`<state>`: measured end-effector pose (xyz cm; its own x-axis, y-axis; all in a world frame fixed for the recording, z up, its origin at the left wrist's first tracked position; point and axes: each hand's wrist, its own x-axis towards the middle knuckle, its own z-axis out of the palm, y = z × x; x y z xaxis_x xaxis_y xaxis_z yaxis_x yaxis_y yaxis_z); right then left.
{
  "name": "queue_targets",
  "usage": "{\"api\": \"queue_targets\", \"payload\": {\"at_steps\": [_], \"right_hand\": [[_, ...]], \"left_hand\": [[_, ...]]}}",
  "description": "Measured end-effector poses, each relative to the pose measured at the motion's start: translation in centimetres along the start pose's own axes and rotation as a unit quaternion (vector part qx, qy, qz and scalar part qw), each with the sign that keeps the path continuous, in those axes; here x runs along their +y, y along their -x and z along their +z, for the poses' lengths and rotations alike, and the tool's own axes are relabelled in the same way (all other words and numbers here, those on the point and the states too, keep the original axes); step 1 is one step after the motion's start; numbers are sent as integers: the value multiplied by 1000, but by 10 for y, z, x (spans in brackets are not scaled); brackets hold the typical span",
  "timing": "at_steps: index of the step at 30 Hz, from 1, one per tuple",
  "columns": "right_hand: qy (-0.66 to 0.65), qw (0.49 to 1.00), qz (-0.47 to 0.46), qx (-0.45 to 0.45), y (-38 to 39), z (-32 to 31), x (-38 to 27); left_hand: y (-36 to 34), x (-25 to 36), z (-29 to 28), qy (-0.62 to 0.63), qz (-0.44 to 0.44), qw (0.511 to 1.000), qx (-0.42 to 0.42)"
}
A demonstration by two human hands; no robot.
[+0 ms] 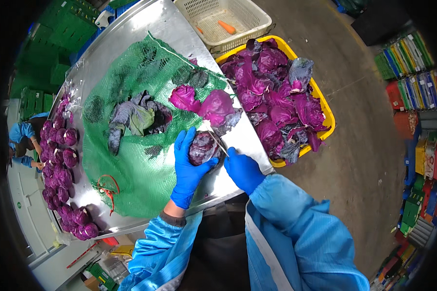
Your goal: Trimming the outer leaves and stalks of red cabbage heads using a knife and placing processed cabbage into a mesh bag.
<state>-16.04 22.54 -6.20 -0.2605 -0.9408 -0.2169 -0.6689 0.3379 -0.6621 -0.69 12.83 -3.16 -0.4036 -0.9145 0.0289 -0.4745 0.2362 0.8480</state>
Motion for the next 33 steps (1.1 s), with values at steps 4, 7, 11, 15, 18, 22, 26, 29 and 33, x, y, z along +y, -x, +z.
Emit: {"api": "queue_targets", "payload": {"at_steps": [4, 7, 11, 15, 18, 22, 26, 29, 33], "right_hand": [[10, 996, 21, -83, -12, -10, -6], [12, 992, 34, -117, -20, -6, 0], [51, 981, 94, -159, -50, 11, 7], [-35, 990, 44, -127, -43, 3, 2], [-199, 973, 22, -118, -26, -6, 15], [-250, 963, -98, 19, 3, -28, 15], [-356, 923, 141, 31, -12, -39, 40], [-92, 991, 45, 87, -28, -51, 57], [-111, 988, -110, -8, -7, -34, -12]], "left_hand": [[1, -7, -2, 10, -10, 1000, -3], [-3, -10, -4, 12, -8, 1000, -9], [1, -6, -5, 31, 13, 999, -3], [7, -13, -9, 69, 51, 996, 7], [20, -21, 0, 133, 43, 990, -10], [44, -12, 2, 43, 49, 998, -11], [48, 3, 4, 33, -5, 999, 0], [43, -9, -2, 58, 21, 997, -34], [33, -5, -7, -23, 37, 997, -65]]}}
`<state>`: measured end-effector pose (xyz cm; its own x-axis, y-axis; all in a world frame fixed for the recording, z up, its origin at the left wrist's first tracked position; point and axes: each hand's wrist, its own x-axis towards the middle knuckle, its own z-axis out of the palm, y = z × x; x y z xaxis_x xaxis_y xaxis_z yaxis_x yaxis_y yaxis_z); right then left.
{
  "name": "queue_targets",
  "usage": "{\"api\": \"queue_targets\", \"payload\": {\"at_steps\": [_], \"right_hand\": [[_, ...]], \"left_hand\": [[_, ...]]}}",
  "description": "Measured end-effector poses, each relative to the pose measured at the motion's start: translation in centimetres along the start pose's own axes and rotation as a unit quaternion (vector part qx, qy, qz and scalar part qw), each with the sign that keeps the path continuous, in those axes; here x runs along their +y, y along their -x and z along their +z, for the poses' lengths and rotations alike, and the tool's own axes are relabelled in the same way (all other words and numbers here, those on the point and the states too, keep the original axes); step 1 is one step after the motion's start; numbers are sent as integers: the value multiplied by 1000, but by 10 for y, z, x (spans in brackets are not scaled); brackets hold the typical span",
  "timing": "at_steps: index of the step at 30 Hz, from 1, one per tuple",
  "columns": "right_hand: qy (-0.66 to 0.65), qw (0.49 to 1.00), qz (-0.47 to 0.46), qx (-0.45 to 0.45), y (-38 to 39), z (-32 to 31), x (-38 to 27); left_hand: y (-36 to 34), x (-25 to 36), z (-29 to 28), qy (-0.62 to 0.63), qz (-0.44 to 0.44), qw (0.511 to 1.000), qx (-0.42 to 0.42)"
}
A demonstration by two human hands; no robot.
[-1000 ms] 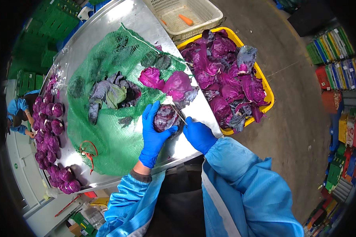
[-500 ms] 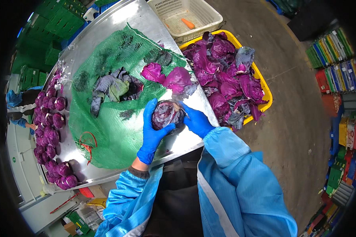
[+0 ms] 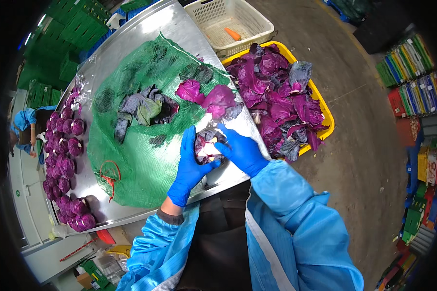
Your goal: Trimming the outer leaves and stalks of red cabbage heads using a knife and placing processed cabbage into a mesh bag.
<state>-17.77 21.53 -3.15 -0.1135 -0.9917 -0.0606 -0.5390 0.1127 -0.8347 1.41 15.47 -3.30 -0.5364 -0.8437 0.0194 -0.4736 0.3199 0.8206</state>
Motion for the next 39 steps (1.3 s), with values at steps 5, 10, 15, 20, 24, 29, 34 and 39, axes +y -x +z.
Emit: {"api": "queue_targets", "payload": {"at_steps": [5, 10, 15, 20, 24, 29, 34, 39], "right_hand": [[104, 987, 99, -73, -1, 2, -46], [19, 996, 90, -12, -29, 18, -1], [92, 992, 63, 59, -54, 20, 14], [11, 973, 209, 101, -62, 1, 59], [194, 956, 77, 207, -49, -4, 3], [70, 997, 12, -38, -20, 5, -49], [-5, 994, 91, 62, -10, -34, 27], [-111, 987, 66, 99, 0, -37, 21]], "left_hand": [[-6, -5, 11, -8, -44, 998, 48], [-9, 4, 11, -7, -80, 996, 32], [10, 5, 6, -19, -66, 996, 47], [25, -8, -4, 181, -62, 981, 36], [25, -14, -2, 171, -87, 980, 58], [7, -13, 0, 108, -88, 990, 30], [-2, -20, 1, 132, -118, 983, 44], [-15, 13, -5, 31, -34, 998, -51]]}}
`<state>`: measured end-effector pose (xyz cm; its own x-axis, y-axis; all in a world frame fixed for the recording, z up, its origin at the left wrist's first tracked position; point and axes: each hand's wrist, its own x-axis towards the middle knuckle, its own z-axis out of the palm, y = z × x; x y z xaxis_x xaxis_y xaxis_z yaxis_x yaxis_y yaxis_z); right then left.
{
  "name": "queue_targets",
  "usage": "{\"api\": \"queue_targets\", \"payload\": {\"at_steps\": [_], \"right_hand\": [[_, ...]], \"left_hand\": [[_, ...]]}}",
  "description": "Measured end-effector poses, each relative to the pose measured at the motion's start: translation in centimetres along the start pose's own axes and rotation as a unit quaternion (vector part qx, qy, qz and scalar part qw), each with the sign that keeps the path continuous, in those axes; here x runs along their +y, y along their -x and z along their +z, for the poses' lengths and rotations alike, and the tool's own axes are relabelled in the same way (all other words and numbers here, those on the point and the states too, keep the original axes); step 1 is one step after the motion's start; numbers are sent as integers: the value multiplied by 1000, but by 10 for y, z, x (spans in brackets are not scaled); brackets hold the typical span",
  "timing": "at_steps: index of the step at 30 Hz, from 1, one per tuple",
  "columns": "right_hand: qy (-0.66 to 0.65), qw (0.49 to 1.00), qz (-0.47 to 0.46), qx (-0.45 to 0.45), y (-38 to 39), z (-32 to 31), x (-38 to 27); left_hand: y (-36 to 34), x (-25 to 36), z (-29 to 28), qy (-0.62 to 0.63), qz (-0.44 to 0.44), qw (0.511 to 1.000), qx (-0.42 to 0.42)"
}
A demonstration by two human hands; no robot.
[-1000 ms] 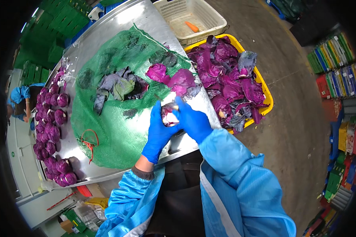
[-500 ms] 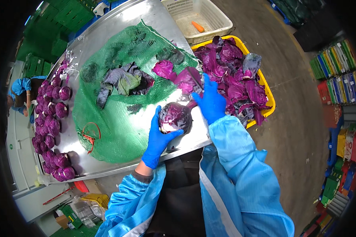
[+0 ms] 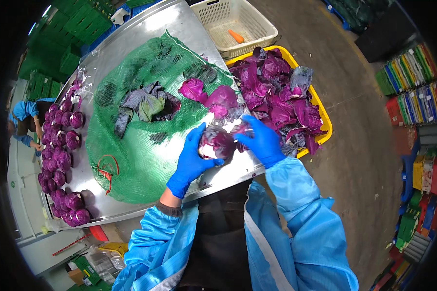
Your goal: Trimming the outer leaves and stalks of red cabbage heads using a knife and placing processed cabbage into a mesh bag.
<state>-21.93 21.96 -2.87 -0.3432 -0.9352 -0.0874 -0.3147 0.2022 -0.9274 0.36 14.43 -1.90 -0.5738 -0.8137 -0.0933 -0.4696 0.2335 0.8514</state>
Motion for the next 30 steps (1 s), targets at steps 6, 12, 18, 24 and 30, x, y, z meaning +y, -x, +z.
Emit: {"api": "queue_targets", "payload": {"at_steps": [6, 12, 18, 24, 30], "right_hand": [[178, 981, -36, -71, -17, 24, -32], [123, 990, -3, -66, 2, 27, -19], [272, 952, 29, -140, -12, 24, -46], [211, 973, 88, -28, -4, -20, 45], [22, 996, -60, -55, 8, 17, -17]], "left_hand": [[16, -13, 34, 196, 15, 969, 151], [8, -12, 45, 3, -28, 985, 172], [2, -10, 42, -103, 35, 985, 132], [4, 1, 28, -39, -1, 992, 119], [-3, -12, 23, -53, 12, 996, 75]]}}
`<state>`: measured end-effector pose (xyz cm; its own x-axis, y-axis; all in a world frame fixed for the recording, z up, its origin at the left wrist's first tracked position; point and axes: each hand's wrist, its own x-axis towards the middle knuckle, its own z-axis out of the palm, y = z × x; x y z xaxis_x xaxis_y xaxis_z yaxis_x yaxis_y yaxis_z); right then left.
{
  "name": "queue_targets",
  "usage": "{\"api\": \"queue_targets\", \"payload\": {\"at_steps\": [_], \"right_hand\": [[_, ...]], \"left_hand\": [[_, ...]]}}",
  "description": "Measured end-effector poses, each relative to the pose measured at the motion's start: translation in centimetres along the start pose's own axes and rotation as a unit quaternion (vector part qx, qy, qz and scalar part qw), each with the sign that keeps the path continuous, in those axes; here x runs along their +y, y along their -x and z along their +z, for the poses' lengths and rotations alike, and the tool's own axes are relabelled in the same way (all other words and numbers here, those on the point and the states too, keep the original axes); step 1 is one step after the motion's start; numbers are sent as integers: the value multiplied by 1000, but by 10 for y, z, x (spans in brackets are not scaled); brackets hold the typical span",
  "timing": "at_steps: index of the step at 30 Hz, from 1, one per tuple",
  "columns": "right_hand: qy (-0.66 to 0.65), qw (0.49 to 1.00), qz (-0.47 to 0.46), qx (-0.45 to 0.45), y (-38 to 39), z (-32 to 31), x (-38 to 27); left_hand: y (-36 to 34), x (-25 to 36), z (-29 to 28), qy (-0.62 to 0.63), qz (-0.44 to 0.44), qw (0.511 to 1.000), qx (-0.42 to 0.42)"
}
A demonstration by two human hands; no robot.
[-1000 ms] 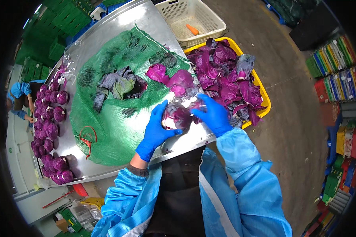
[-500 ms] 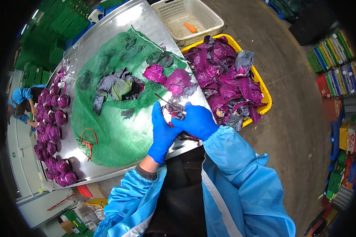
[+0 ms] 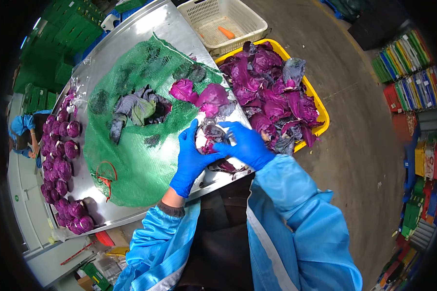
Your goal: Trimming the outer leaves and stalks of red cabbage heads using a knife and placing processed cabbage into a mesh bag.
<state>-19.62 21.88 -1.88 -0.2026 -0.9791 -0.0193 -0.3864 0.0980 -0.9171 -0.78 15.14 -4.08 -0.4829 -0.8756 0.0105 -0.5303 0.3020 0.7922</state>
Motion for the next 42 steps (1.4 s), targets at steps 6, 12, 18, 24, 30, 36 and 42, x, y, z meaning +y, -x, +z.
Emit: {"api": "queue_targets", "payload": {"at_steps": [6, 12, 18, 24, 30, 36, 42], "right_hand": [[67, 993, 93, -38, 9, -28, 71], [-51, 994, -12, 92, -4, 6, 47], [-18, 998, 42, -47, -1, 17, 13], [250, 948, 78, -180, -24, -2, -45], [167, 967, 38, -190, -50, -9, -3], [209, 963, 14, -171, -11, 13, -31], [227, 967, -24, -109, -70, 8, 2]], "left_hand": [[2, -24, -16, 145, -41, 989, -13], [-7, 12, -30, 71, 43, 993, -89], [11, 1, 1, 45, -6, 998, 33], [10, 11, 2, -2, 30, 1000, -4], [38, 17, 6, -62, 68, 996, -2], [31, 16, 6, 51, 0, 998, 25], [42, 22, 9, -59, 66, 996, 30]]}}
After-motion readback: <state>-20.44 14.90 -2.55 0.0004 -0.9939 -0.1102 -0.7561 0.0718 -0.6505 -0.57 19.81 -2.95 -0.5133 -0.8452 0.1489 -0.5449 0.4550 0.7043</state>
